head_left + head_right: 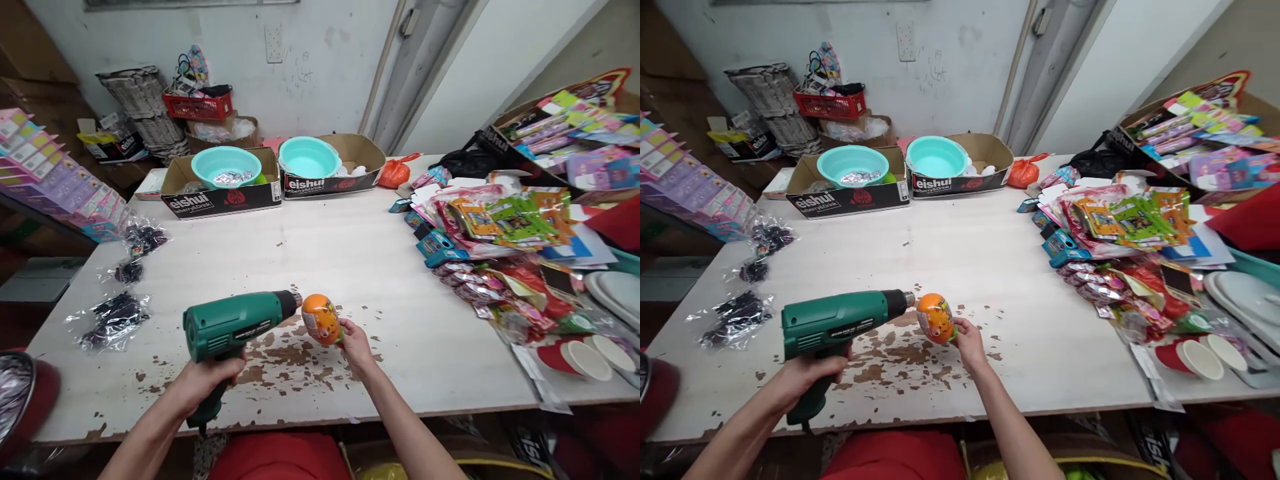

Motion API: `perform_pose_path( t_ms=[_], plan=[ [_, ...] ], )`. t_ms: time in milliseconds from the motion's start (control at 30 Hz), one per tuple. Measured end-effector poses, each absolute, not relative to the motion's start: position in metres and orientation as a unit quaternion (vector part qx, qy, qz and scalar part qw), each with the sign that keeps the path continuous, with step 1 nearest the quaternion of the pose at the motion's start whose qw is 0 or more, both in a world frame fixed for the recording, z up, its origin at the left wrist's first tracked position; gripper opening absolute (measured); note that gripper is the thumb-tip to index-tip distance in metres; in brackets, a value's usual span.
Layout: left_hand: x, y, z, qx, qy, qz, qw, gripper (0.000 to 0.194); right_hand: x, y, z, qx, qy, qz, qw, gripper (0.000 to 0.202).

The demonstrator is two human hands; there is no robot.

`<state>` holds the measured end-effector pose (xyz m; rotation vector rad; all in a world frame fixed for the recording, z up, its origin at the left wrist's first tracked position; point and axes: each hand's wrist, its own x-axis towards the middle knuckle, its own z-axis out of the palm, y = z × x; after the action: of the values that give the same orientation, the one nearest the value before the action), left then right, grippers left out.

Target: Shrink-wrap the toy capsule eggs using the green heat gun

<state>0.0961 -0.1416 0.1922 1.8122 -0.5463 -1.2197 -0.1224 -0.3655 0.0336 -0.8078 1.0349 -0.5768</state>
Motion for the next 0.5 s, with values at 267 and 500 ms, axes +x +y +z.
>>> perform_pose_path(
  t_ms=[267, 500],
  plan=[
    [0.102, -0.112, 0.197, 0.695, -0.283, -0.554, 0.36, 0.013, -0.137, -0.309, 0.036, -0.305, 0.457, -0.254, 0.796, 0.038],
    [0.131, -0.084, 0.185, 0.709, -0.318, -0.558, 0.292, 0.03, -0.167, -0.212, 0.035, -0.238, 0.477, -0.32, 0.783, 0.035]
  ],
)
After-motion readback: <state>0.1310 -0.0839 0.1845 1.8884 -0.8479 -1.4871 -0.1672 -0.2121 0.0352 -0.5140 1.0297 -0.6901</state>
